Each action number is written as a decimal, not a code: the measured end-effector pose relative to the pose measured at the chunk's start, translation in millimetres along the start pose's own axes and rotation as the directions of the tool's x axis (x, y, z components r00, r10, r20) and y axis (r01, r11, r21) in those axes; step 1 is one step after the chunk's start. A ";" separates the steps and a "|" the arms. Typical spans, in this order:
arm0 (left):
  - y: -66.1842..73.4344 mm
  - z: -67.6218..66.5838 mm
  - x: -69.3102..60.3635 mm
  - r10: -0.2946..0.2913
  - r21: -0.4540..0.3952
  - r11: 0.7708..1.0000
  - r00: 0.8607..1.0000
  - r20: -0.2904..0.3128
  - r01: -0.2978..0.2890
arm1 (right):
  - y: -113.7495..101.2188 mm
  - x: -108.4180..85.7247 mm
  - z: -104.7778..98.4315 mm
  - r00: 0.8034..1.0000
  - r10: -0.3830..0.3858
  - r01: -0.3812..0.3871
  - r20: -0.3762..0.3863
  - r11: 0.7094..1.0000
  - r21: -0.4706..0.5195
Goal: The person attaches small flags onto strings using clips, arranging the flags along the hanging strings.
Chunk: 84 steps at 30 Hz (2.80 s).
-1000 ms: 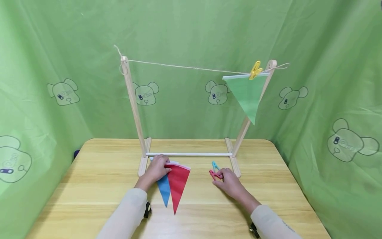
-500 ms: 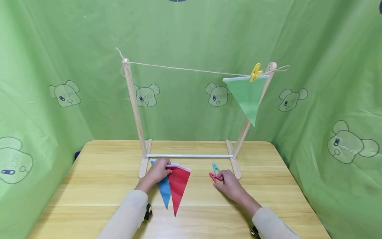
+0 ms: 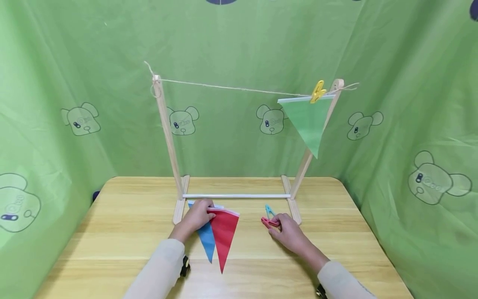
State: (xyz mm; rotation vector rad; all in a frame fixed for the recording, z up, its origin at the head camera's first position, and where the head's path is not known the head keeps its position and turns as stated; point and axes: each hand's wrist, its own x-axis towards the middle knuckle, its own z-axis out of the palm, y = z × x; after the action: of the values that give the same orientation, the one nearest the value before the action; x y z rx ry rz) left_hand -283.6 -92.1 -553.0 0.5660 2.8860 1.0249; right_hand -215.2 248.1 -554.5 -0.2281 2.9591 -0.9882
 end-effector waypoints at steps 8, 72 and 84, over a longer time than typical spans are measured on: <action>-2.3 -0.7 0.5 0.006 0.012 1.000 1.000 -0.020 -0.006 | -2.9 1.2 -6.0 1.000 0.005 -0.005 -0.001 0.997 0.077; 39.6 -17.8 -11.4 -0.122 -0.446 0.895 0.961 -0.249 -0.002 | -34.2 22.9 -52.4 0.973 -0.079 0.135 -0.217 0.957 0.257; 48.6 -27.8 -9.7 -0.084 -0.460 0.886 0.957 -0.279 -0.056 | -53.6 34.0 -67.5 0.965 -0.096 0.158 -0.244 0.955 0.249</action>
State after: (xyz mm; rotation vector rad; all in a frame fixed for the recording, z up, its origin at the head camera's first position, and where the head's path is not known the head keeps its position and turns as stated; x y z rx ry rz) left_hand -262.7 -77.4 -502.3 0.3837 2.6923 1.8642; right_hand -245.6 241.2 -467.3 -0.3237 2.9921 -1.5135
